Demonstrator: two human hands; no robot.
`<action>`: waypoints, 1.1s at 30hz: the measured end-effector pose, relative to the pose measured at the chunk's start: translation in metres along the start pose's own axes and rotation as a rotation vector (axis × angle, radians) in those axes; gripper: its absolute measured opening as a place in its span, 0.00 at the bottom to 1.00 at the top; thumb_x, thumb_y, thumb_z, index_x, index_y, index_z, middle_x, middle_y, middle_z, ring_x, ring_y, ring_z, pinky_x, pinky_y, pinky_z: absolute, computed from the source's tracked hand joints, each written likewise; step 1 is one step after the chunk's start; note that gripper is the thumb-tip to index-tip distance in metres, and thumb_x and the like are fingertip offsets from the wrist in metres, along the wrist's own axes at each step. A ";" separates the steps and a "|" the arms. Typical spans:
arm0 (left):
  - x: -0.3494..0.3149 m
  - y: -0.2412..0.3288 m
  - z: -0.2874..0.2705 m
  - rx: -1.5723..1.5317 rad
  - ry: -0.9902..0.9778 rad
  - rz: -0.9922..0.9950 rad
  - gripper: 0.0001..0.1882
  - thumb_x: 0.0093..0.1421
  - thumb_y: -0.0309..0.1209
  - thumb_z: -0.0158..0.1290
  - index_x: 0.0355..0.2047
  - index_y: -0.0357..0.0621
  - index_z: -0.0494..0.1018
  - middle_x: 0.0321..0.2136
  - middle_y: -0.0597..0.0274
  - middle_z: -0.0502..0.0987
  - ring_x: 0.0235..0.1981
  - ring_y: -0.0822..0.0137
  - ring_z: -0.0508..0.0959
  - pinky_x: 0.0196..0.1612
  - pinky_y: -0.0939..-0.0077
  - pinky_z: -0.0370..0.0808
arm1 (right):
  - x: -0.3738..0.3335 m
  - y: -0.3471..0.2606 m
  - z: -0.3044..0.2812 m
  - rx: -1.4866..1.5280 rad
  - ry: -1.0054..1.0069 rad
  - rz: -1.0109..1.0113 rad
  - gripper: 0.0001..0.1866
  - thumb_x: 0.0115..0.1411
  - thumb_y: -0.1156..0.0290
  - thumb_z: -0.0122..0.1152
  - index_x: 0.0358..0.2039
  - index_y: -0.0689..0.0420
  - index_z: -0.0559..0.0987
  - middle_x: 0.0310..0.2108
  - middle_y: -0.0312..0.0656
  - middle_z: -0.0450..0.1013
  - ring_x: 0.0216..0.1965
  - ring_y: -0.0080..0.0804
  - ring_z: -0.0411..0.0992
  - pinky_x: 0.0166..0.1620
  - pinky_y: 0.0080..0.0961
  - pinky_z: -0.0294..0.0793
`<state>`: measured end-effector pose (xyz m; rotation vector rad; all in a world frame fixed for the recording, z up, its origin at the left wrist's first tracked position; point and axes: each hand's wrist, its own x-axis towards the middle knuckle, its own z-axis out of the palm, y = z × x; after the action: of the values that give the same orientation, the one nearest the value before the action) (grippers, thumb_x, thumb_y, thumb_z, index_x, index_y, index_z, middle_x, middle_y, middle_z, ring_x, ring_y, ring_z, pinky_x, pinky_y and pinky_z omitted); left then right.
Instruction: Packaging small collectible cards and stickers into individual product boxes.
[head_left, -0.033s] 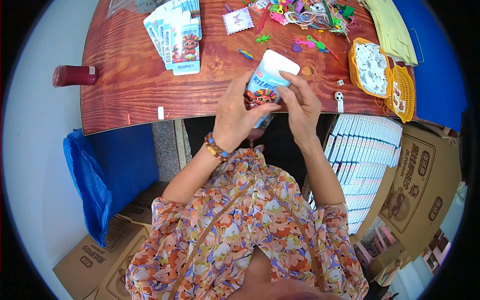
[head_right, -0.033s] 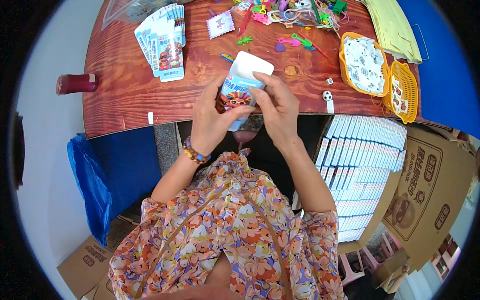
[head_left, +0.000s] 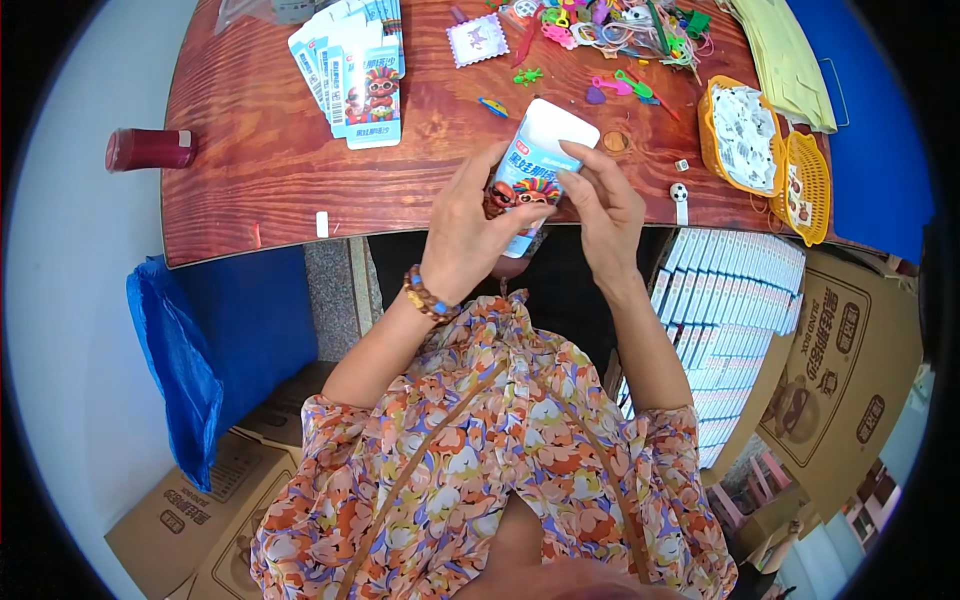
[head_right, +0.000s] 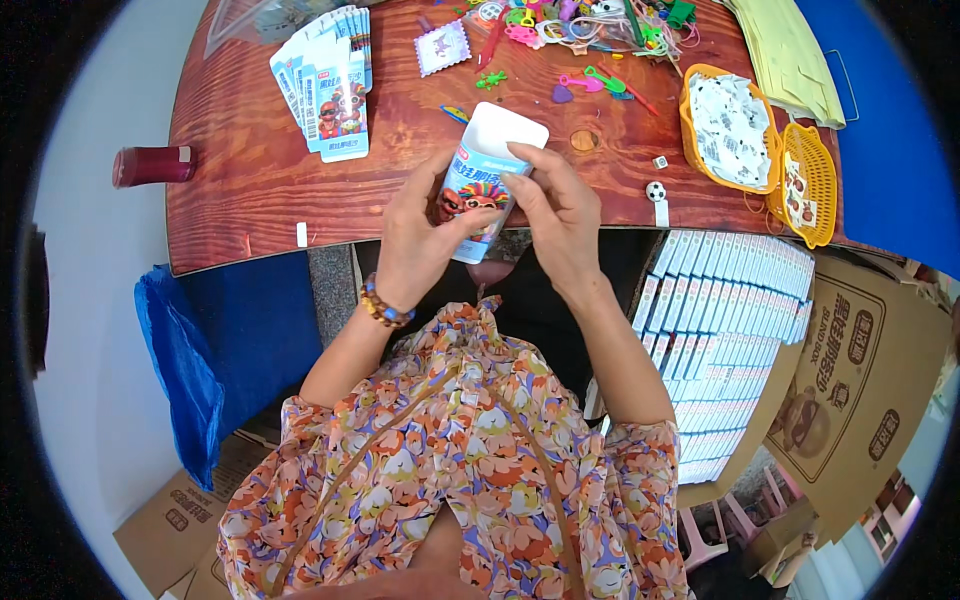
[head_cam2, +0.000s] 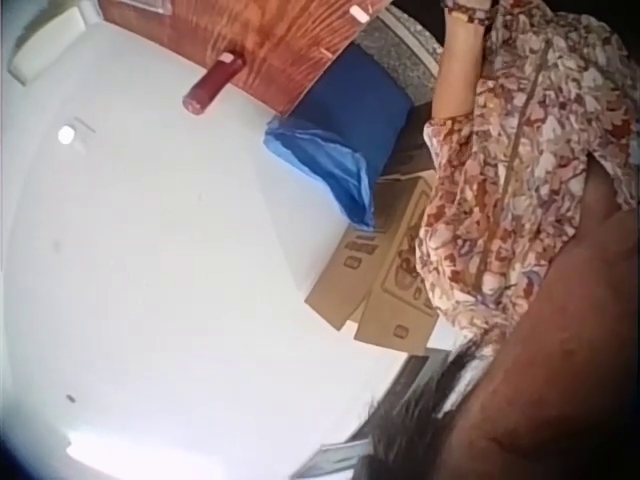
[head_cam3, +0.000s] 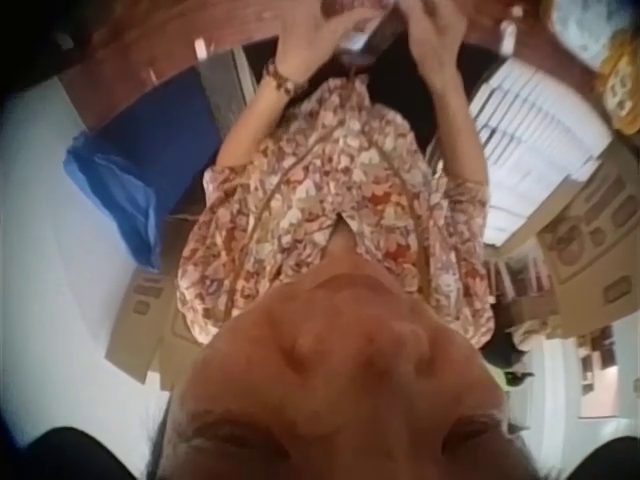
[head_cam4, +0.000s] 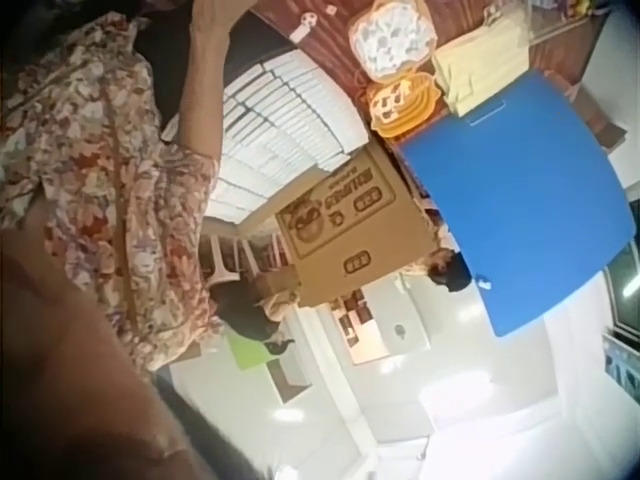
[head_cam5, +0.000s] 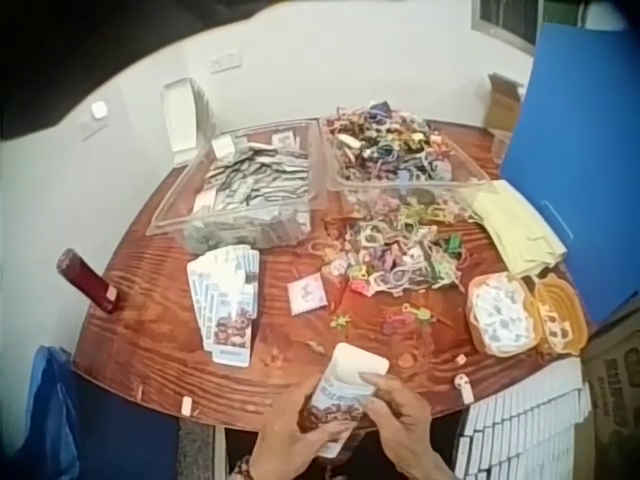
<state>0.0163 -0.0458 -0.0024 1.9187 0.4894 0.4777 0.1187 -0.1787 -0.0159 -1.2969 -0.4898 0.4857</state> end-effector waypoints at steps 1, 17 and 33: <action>0.000 0.000 -0.004 -0.057 -0.018 -0.003 0.30 0.51 0.31 0.68 0.53 0.35 0.71 0.42 0.46 0.79 0.44 0.55 0.82 0.44 0.66 0.77 | 0.001 0.000 -0.006 -0.011 -0.053 0.045 0.15 0.66 0.80 0.56 0.53 0.64 0.75 0.45 0.39 0.76 0.46 0.22 0.74 0.50 0.19 0.73; -0.011 0.004 -0.021 -0.297 -0.117 0.041 0.29 0.59 0.17 0.58 0.61 0.42 0.63 0.40 0.54 0.80 0.39 0.67 0.82 0.41 0.72 0.81 | 0.014 -0.012 -0.024 -0.065 -0.210 -0.071 0.13 0.62 0.82 0.60 0.48 0.64 0.79 0.51 0.39 0.71 0.49 0.22 0.72 0.51 0.20 0.73; -0.012 0.006 -0.026 -0.537 -0.371 -0.140 0.28 0.62 0.19 0.56 0.61 0.45 0.63 0.40 0.62 0.77 0.39 0.73 0.78 0.44 0.76 0.77 | 0.010 -0.049 -0.021 -0.224 -0.158 0.091 0.08 0.67 0.74 0.58 0.44 0.62 0.79 0.43 0.37 0.75 0.43 0.18 0.74 0.44 0.18 0.77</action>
<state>-0.0069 -0.0345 0.0111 1.3981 0.2182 0.1313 0.1427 -0.1987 0.0281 -1.5078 -0.6329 0.6259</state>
